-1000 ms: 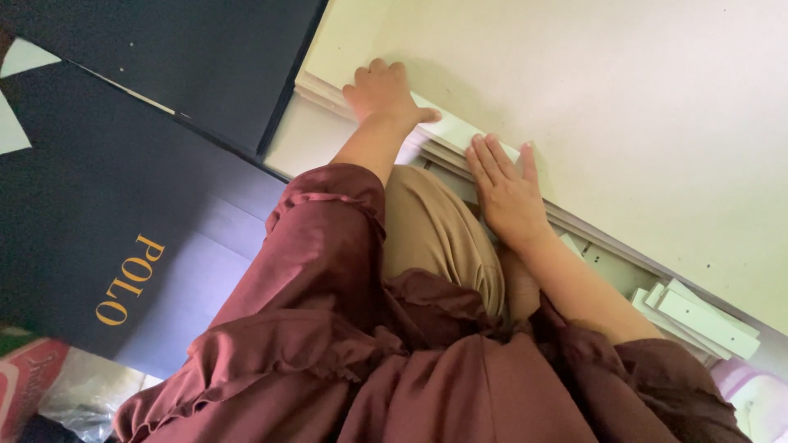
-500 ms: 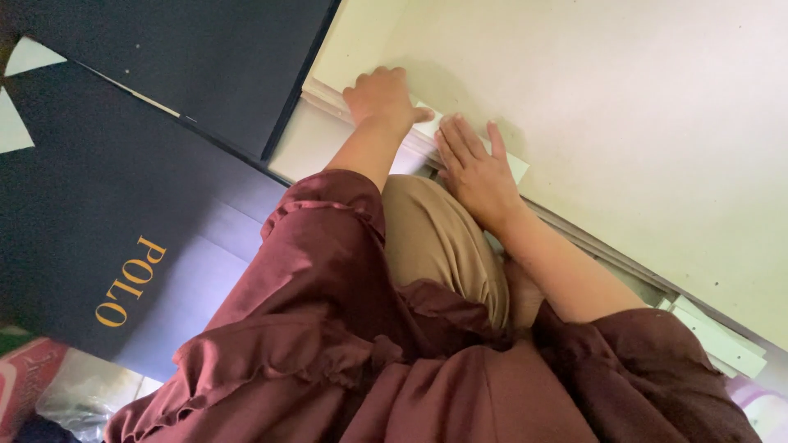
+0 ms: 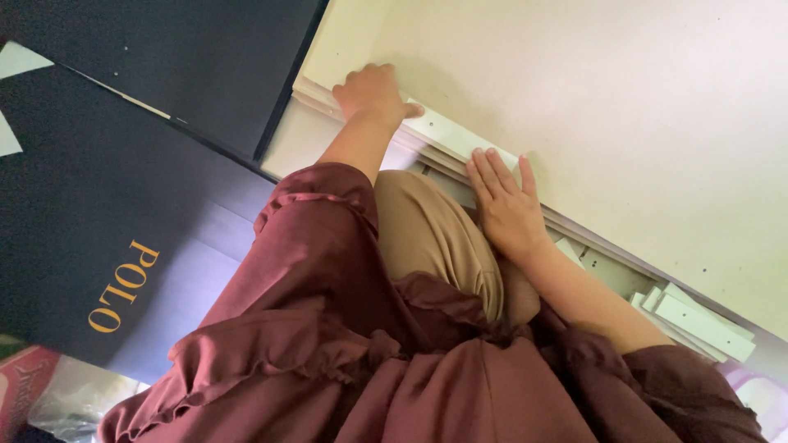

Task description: The person applies glue to small white wooden strips using a cotton swab and then positions the strips onto a larger wood panel while sitting on the floor.

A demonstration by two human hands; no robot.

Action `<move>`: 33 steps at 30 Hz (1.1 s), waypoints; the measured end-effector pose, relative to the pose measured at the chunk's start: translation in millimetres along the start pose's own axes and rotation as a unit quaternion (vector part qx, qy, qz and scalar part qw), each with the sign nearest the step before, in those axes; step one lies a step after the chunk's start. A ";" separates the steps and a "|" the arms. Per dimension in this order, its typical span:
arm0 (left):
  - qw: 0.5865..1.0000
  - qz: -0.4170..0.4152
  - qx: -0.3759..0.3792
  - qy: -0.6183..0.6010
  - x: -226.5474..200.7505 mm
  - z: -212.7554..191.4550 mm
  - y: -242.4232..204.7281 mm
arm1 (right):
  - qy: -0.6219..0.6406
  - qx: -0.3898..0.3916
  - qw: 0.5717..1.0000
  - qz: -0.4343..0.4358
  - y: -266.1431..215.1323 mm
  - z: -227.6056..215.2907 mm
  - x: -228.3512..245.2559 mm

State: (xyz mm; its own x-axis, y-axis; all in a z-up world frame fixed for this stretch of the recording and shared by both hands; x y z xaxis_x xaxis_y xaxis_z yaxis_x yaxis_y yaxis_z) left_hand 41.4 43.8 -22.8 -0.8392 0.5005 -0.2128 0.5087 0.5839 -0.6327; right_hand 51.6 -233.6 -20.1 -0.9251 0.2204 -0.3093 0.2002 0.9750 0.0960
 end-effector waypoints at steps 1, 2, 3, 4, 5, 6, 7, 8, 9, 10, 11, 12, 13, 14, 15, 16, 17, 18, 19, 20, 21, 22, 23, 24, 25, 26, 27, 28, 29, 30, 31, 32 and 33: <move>1.000 0.001 0.000 0.000 -0.4 -0.8 -1.1 | -0.001 0.000 1.000 0.001 -2.0 -1.3 1.1; 1.000 -0.002 0.002 0.002 -0.3 -1.1 -2.1 | -0.010 0.011 1.000 -0.001 -4.0 -1.0 2.7; 1.000 -0.004 0.002 0.004 -0.8 -2.3 -1.4 | -0.020 0.022 1.000 -0.002 -4.7 0.5 3.5; 1.000 -0.002 0.001 0.005 -1.3 -0.7 -0.4 | -0.021 0.021 1.000 0.000 -3.6 4.9 6.2; 1.000 -0.003 -0.003 0.003 -0.6 0.5 0.5 | 0.009 0.022 1.000 0.001 -2.2 9.5 9.8; 1.000 -0.004 -0.006 0.002 0.3 1.5 1.4 | 0.039 0.024 0.999 0.001 -0.5 14.0 13.4; 1.000 -0.005 -0.007 0.002 1.1 2.1 1.7 | 0.039 0.023 0.999 0.001 8.3 17.4 13.5; 1.000 -0.003 -0.009 0.002 1.5 2.4 2.2 | 0.039 0.001 0.999 -0.009 17.3 18.4 14.3; 1.000 -0.001 -0.013 0.004 1.1 1.5 3.9 | 0.039 -0.021 0.999 -0.017 27.6 20.0 14.5; 1.000 -0.002 -0.015 0.005 1.9 1.0 3.5 | 0.040 -0.023 0.999 -0.016 41.8 20.9 15.5; 1.000 0.000 -0.011 0.006 1.2 1.5 3.0 | 0.066 -0.024 0.997 -0.019 55.1 21.3 15.8; 1.000 0.002 -0.008 0.007 0.6 2.1 2.6 | 0.092 -0.025 0.995 -0.021 68.4 21.9 16.0; 1.000 0.002 -0.007 0.009 0.4 1.2 2.0 | 0.094 -0.025 0.995 -0.020 69.2 21.3 16.3; 1.000 0.002 -0.009 0.008 0.3 0.1 1.6 | 0.060 -0.035 0.997 -0.018 69.9 19.9 16.7; 1.000 0.004 -0.009 0.007 -0.9 1.5 -0.3 | 0.026 -0.042 0.999 -0.016 67.5 17.7 16.7; 1.000 0.005 -0.006 0.007 -1.0 2.7 -1.7 | 0.026 -0.039 0.999 -0.015 58.0 16.7 14.2; 1.000 0.001 -0.004 0.005 -0.5 1.1 -0.5 | 0.011 -0.038 0.999 -0.014 52.2 16.9 10.6; 1.000 -0.003 -0.001 0.002 0.2 -0.7 0.7 | -0.005 -0.038 0.999 -0.013 46.7 17.0 7.1; 1.000 -0.002 -0.002 0.002 0.3 -1.1 2.5 | -0.006 -0.038 0.999 -0.012 37.7 14.8 2.1; 1.000 0.000 -0.004 0.000 0.4 -1.2 3.9 | -0.022 -0.037 0.999 -0.014 28.2 12.7 -2.2; 1.000 0.001 -0.002 -0.002 1.6 2.9 2.3 | -0.034 -0.032 0.999 -0.018 14.2 9.6 -4.5; 1.000 0.001 0.002 -0.003 0.9 5.0 3.1 | -0.033 -0.029 0.999 -0.018 9.5 6.4 -4.6; 1.000 0.000 -0.001 0.000 1.3 4.5 4.6 | -0.028 -0.012 0.999 -0.009 7.3 5.0 -5.8; 1.000 -0.001 -0.004 0.002 1.7 3.5 6.0 | -0.022 0.005 1.000 -0.001 5.3 3.1 -7.2; 1.000 0.001 -0.008 0.002 0.3 1.1 3.4 | -0.024 0.001 1.000 0.000 7.8 4.1 -5.0; 1.000 -0.001 -0.005 0.000 -1.1 -0.5 0.5 | -0.035 -0.002 0.999 -0.003 10.1 5.0 -2.6; 1.000 -0.004 -0.001 -0.001 -0.7 -0.6 -3.8 | -0.044 -0.004 0.999 -0.007 11.3 5.4 1.8; 1.000 -0.004 -0.004 -0.001 -1.2 -2.7 -2.3 | -0.044 -0.006 0.999 -0.006 20.5 7.8 2.2; 1.000 -0.006 -0.005 0.003 -1.1 -1.7 -2.1 | -0.015 -0.016 1.000 -0.021 26.5 8.6 5.7; 1.000 -0.009 -0.007 0.006 -1.1 -0.5 -1.8 | 0.014 -0.025 0.999 -0.036 32.5 9.7 8.9; 1.000 -0.008 -0.007 0.007 0.2 1.1 -0.2 | 0.014 -0.026 0.999 -0.035 43.1 8.8 11.5; 1.000 -0.005 -0.013 0.003 0.9 1.9 1.5 | 0.044 -0.026 0.997 -0.049 53.7 7.8 15.5; 1.000 -0.001 -0.020 -0.001 1.4 2.4 3.4 | 0.074 -0.026 0.995 -0.063 64.5 6.8 19.3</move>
State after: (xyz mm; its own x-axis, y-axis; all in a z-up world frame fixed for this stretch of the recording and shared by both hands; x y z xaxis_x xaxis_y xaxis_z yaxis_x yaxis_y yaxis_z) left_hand 41.5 44.9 -27.1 -0.8407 0.4983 -0.2122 0.5137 0.6097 -0.6036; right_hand 48.9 -166.3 -26.3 -0.9800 0.0858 -0.1794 0.0656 0.9912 0.1153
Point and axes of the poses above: each hand's wrist, its own y-axis towards the middle knuckle, its own z-axis out of the palm, x = y × z, the point moved 6 cm from there along y, towards the middle knuckle, and after that the axes turned 9 degrees about -y, right-handed, at the moved point
